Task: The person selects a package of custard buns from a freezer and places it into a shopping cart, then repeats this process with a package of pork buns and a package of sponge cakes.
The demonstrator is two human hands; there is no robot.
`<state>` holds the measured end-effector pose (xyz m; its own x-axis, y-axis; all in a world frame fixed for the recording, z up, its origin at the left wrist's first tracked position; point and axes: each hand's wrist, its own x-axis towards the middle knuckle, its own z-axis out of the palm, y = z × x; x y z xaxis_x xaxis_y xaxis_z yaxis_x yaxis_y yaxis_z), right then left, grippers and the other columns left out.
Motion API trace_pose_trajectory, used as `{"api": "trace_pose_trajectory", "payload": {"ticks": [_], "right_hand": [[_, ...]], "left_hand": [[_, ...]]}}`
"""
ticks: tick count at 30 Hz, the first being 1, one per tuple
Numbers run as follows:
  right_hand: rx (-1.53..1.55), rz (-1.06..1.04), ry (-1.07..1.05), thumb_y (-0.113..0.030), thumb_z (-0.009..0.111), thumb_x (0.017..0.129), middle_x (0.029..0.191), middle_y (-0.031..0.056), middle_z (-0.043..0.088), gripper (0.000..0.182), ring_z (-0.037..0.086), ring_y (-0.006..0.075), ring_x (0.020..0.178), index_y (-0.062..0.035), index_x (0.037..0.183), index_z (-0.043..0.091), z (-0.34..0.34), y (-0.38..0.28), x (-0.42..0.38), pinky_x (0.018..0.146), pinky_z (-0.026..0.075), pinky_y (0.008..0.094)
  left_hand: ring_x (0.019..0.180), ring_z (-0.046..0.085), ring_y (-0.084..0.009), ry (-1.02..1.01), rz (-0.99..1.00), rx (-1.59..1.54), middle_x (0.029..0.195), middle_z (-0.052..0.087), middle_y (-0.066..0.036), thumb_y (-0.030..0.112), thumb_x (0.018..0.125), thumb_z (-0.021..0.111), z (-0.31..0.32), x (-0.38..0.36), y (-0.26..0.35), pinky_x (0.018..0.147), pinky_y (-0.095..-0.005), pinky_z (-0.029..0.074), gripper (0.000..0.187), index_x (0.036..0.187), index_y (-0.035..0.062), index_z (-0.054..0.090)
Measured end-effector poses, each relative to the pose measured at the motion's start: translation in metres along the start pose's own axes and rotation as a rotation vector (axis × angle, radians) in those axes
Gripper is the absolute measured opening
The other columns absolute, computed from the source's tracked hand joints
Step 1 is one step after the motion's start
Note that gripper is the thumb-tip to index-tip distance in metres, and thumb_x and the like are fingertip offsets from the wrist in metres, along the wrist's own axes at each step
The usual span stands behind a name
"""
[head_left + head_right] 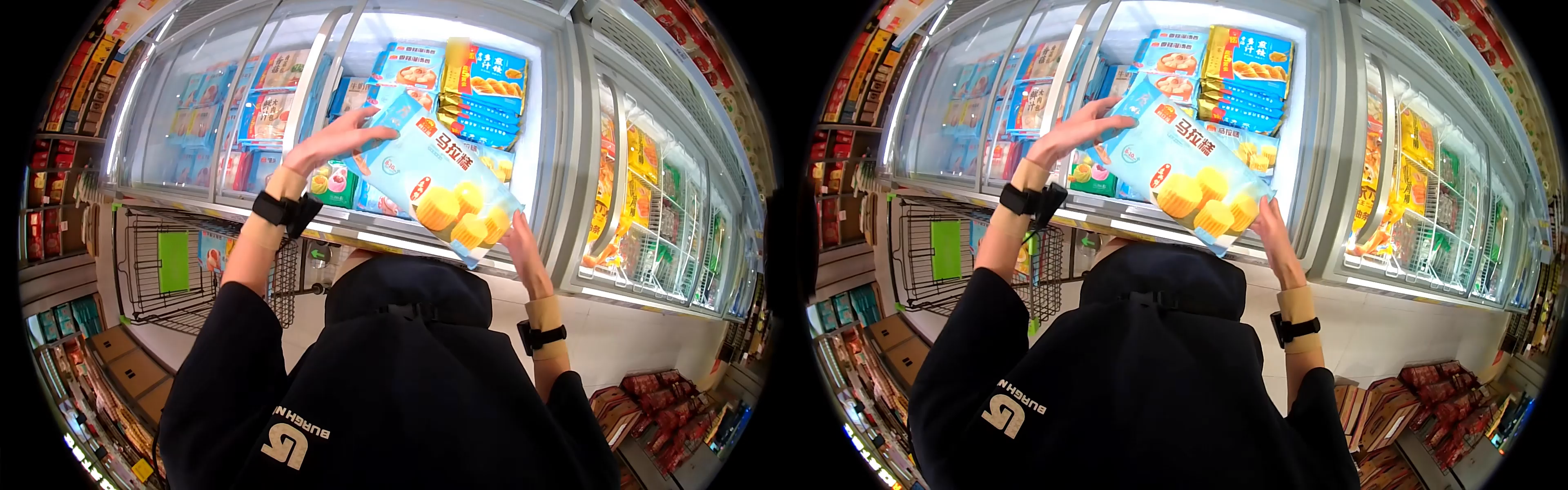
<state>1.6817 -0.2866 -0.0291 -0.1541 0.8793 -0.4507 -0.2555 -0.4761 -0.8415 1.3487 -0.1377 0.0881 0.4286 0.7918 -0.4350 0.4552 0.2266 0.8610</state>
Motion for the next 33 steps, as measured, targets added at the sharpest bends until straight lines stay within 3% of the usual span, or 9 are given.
{"api": "trace_pose_trajectory", "payload": {"ticks": [2,6,9,13,14,17,20,29,33], "right_hand": [[0.085,-0.012,-0.072,-0.045,0.040,0.101,0.146,0.0109,0.039,0.062,0.044,0.0235,0.131,-0.0091,0.148,0.020,-0.001,0.020,-0.004,0.108,0.032,0.0421],[0.190,0.011,-0.165,-0.045,0.040,0.101,0.147,0.0115,0.038,0.065,0.042,0.0254,0.132,-0.0092,0.148,0.015,0.014,0.029,-0.020,0.109,0.030,0.0429],[0.236,-0.017,-0.151,-0.044,0.034,0.103,0.144,0.0184,0.042,0.060,0.043,0.0291,0.131,-0.0058,0.147,0.021,0.019,0.036,-0.025,0.111,0.028,0.0432],[0.303,-0.006,-0.125,-0.041,0.037,0.103,0.143,0.0181,0.043,0.058,0.043,0.0296,0.131,-0.0052,0.146,0.022,0.020,0.040,-0.032,0.111,0.028,0.0432],[0.310,-0.007,-0.124,-0.040,0.037,0.103,0.143,0.0179,0.043,0.058,0.043,0.0296,0.131,-0.0052,0.146,0.023,0.019,0.040,-0.033,0.111,0.029,0.0430],[0.324,-0.018,-0.106,-0.038,0.039,0.103,0.143,0.0173,0.043,0.056,0.043,0.0296,0.131,-0.0052,0.146,0.024,0.019,0.043,-0.034,0.111,0.029,0.0427],[0.337,-0.021,-0.104,-0.038,0.039,0.103,0.143,0.0169,0.043,0.055,0.043,0.0293,0.132,-0.0056,0.145,0.025,0.015,0.047,-0.035,0.110,0.029,0.0425],[0.324,-0.011,-0.070,-0.037,0.042,0.102,0.142,0.0159,0.044,0.055,0.043,0.0279,0.131,-0.0062,0.145,0.026,0.012,0.047,-0.034,0.110,0.031,0.0426],[0.279,-0.026,-0.042,-0.034,0.044,0.102,0.141,0.0146,0.045,0.055,0.044,0.0268,0.131,-0.0064,0.145,0.026,0.010,0.045,-0.032,0.109,0.033,0.0418]], "left_hand": [[0.101,0.057,-0.0158,0.065,0.085,0.290,0.116,0.062,-0.013,0.032,0.084,0.063,-0.018,0.045,-0.041,0.086,-0.0272,0.047,0.061,0.133,-0.0020,0.049],[0.103,0.057,-0.0175,-0.156,0.063,0.406,0.113,0.063,-0.012,0.031,0.084,0.060,-0.016,0.054,0.007,0.086,-0.0295,0.047,0.061,0.134,-0.0017,0.049],[0.105,0.057,-0.0187,-0.142,0.051,0.389,0.116,0.062,-0.012,0.032,0.083,0.059,-0.011,0.063,0.017,0.087,-0.0303,0.047,0.062,0.134,-0.0006,0.049],[0.110,0.056,-0.0204,-0.178,0.077,0.496,0.124,0.058,-0.013,0.030,0.080,0.059,-0.010,0.080,0.020,0.090,-0.0310,0.046,0.064,0.136,-0.0003,0.048],[0.104,0.055,-0.0189,-0.179,0.057,0.524,0.108,0.057,-0.010,0.032,0.076,0.063,-0.010,0.085,0.021,0.084,-0.0323,0.048,0.067,0.133,-0.0001,0.048],[0.106,0.056,-0.0189,-0.211,0.140,0.546,0.115,0.058,-0.012,0.033,0.076,0.065,-0.006,0.082,0.031,0.086,-0.0329,0.047,0.067,0.131,-0.0015,0.049],[0.110,0.058,-0.0216,-0.261,0.148,0.576,0.120,0.061,-0.014,0.028,0.076,0.067,-0.002,0.085,0.035,0.097,-0.0338,0.044,0.069,0.136,-0.0005,0.047],[0.097,0.064,-0.0177,-0.325,0.201,0.481,0.116,0.063,-0.012,0.020,0.074,0.072,0.001,0.084,0.030,0.077,-0.0284,0.056,0.068,0.134,-0.0003,0.047],[0.097,0.064,-0.0170,-0.344,0.219,0.529,0.115,0.064,-0.013,0.022,0.072,0.074,0.000,0.069,0.042,0.077,-0.0285,0.055,0.069,0.132,-0.0013,0.047]]}}
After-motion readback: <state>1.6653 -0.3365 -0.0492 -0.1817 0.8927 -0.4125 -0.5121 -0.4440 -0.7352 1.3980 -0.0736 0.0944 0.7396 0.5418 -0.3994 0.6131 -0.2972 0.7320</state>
